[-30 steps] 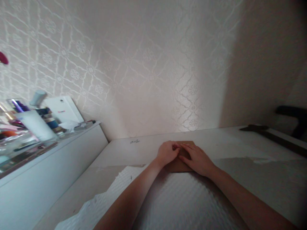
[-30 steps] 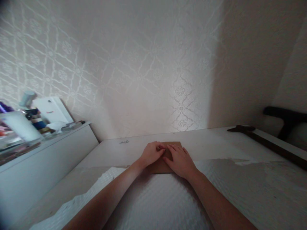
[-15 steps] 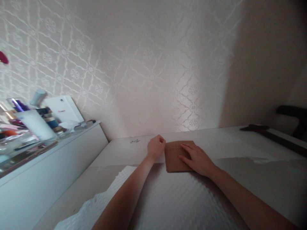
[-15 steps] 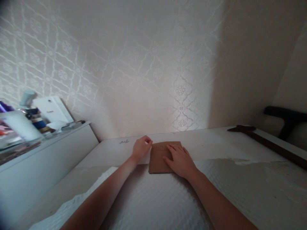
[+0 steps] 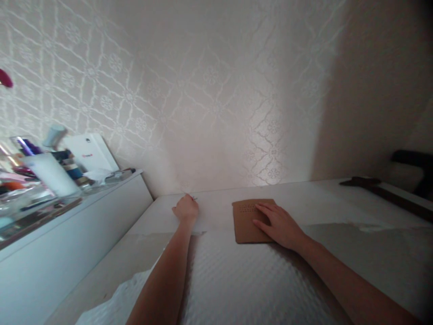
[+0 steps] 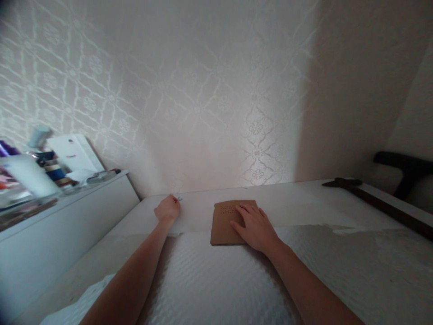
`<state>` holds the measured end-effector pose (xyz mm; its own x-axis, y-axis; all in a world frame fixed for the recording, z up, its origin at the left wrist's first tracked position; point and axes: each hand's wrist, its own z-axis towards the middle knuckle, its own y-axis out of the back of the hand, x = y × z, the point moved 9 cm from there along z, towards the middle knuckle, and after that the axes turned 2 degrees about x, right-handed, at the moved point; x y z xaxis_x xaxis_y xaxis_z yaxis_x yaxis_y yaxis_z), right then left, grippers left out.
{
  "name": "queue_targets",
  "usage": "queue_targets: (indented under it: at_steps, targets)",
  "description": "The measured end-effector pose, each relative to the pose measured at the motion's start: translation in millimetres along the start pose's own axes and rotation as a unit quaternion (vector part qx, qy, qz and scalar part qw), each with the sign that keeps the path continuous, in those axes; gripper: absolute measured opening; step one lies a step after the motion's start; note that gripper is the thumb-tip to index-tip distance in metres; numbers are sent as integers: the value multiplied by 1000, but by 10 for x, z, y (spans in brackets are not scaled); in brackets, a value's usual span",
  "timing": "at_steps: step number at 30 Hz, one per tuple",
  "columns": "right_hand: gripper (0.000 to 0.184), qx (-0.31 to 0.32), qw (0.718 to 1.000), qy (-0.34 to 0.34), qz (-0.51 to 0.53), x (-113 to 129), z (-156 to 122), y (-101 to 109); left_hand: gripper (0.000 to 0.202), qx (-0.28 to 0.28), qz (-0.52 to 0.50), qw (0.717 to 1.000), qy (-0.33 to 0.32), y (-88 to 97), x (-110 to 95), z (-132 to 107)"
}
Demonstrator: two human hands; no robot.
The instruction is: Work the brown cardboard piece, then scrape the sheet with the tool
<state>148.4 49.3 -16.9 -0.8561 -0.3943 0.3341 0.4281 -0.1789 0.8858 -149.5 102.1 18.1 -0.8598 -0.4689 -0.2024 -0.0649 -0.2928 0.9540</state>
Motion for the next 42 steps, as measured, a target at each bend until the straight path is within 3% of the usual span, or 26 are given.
queue_targets:
  at_steps: [9,14,17,22,26,31,35,38,42]
  targets:
    - [52,-18,1000,2,15,-5,-11,18,28,-60,18,997,-40,106,-126,-90]
    - [50,-49,998,3,48,-29,4,59,27,-70,1,986,-152,158,-550,-314]
    - [49,-92,993,-42,60,-98,-11,170,28,-45,-14,966,-253,183,-957,-669]
    - [44,-136,981,-133,45,-196,-68,411,47,60,-26,910,-409,122,-1569,-1604]
    - [40,-160,972,-167,42,-269,-101,531,69,155,-14,876,-456,-55,-1780,-2184]
    - [38,-168,970,-171,45,-350,-133,537,76,195,-14,885,-423,-117,-1732,-2260]
    - [37,-164,970,-176,38,-377,-183,517,74,213,-9,894,-393,-70,-1517,-2147]
    - [39,-153,975,-159,35,-348,-201,481,62,190,2,919,-346,-2,-1162,-1943]
    - [40,-147,976,-156,33,-353,-212,433,51,134,56,952,-270,104,-401,-1482]
